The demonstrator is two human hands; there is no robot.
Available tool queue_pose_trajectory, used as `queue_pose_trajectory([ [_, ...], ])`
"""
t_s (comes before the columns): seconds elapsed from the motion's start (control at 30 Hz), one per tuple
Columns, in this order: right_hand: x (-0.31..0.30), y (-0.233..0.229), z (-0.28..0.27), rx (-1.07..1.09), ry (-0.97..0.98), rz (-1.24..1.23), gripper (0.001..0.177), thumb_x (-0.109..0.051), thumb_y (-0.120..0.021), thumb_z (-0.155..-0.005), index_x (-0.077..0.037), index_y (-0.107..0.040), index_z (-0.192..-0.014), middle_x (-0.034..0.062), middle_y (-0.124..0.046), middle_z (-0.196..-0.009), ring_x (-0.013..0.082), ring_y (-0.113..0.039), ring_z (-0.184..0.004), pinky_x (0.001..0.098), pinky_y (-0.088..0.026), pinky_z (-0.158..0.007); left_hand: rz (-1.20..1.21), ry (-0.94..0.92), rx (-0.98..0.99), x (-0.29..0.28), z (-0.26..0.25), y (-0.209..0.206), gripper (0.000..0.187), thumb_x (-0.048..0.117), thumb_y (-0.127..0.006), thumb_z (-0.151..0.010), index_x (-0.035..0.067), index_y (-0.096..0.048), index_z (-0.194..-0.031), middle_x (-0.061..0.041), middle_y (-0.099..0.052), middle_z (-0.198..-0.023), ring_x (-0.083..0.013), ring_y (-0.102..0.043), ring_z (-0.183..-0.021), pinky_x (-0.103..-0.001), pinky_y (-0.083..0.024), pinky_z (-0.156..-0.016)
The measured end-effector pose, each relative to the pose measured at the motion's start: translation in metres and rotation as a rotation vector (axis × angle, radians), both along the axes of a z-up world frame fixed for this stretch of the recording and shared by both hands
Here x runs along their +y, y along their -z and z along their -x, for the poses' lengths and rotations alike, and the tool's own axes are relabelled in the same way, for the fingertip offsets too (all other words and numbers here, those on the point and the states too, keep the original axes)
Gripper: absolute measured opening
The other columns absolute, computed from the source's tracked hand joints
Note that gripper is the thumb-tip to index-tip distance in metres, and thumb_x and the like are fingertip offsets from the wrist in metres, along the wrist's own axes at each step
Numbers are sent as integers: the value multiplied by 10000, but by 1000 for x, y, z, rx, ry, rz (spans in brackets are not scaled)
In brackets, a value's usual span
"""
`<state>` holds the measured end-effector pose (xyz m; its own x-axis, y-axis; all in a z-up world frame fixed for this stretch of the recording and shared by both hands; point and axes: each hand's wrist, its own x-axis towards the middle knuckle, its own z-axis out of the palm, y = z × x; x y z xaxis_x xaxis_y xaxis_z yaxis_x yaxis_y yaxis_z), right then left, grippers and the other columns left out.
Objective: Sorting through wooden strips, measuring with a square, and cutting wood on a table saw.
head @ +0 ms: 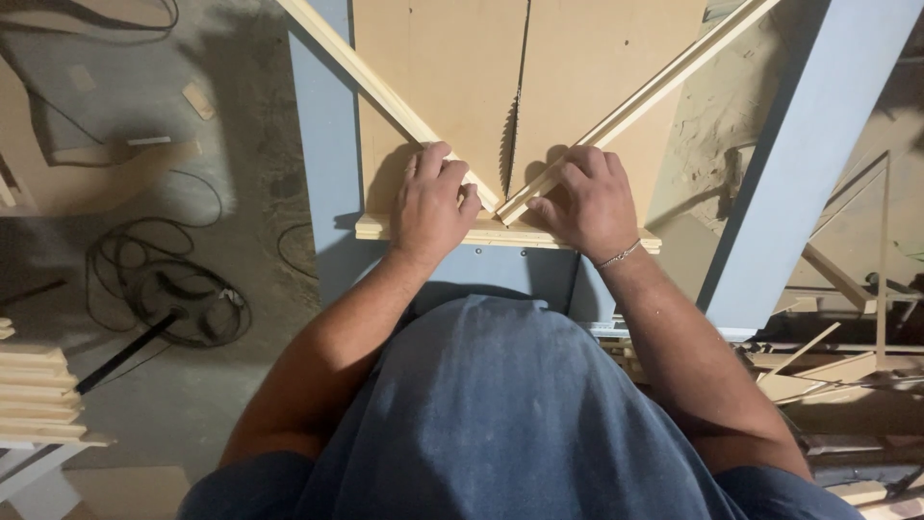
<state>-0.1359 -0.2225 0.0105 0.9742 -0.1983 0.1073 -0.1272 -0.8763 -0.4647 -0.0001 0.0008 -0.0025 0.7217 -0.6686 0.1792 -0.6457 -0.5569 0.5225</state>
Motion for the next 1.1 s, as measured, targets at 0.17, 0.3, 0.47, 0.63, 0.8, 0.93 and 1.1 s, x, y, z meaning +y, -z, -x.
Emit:
queue_pose_trajectory([
  [0.17, 0, -1, 0, -4, -3, 8, 420, -526, -825, -873, -155, -696, -1020, 68, -593, -1104, 328, -610, -967, 422, -523, -861, 1, 6, -9, 2, 1, 8, 230, 189, -781, -765, 96, -710, -963, -101, -587, -1151, -307, -644, -1002, -411, -580, -802],
  [0.3, 0, -1, -1, -8, -4, 3, 428, -525, -836, -860, -147, -697, -1006, 71, -593, -1095, 320, -608, -968, 419, -521, -856, -2, 62, 27, 2, 0, 9, 229, 221, -823, -783, 117, -726, -963, -74, -601, -1128, -307, -656, -1005, -406, -572, -854],
  [0.47, 0, -1, -1, -27, -13, 14, 445, -537, -833, -871, -136, -691, -1004, 78, -594, -1078, 321, -607, -948, 422, -516, -848, -1, 64, 58, 3, 2, 12, 268, 228, -843, -780, 109, -722, -987, -78, -593, -1138, -322, -652, -1014, -422, -575, -833],
  [0.63, -1, 1, 0, -28, -19, 24, 463, -549, -835, -865, -129, -694, -1000, 86, -596, -1071, 328, -605, -943, 430, -516, -837, 1, 68, 51, 3, 3, 14, 309, 237, -866, -758, 116, -711, -996, -72, -585, -1157, -316, -647, -1032, -423, -566, -863],
  [0.8, -4, 4, 1, -21, -39, 19, 459, -550, -834, -859, -138, -697, -1008, 82, -592, -1073, 320, -605, -954, 422, -509, -859, -31, 25, 16, 1, 2, 9, 279, 233, -839, -778, 116, -712, -996, -83, -585, -1163, -321, -641, -1046, -420, -552, -888],
  [0.93, -1, -2, 0, 1, -17, 0, 440, -473, -883, -815, -125, -705, -1018, 91, -601, -1094, 326, -606, -968, 435, -518, -850, -18, 18, 14, 2, 3, 14, 280, 226, -832, -781, 106, -713, -1005, -99, -583, -1177, -333, -632, -1056, -429, -546, -892],
  [1.1, -4, 2, 1, -1, -31, 0, 431, -514, -817, -881, -131, -694, -1035, 90, -583, -1092, 324, -581, -949, 427, -505, -850, -25, 24, 24, 1, 1, 8, 304, 210, -838, -758, 99, -719, -1015, -99, -583, -1176, -333, -630, -1073, -429, -559, -879],
])
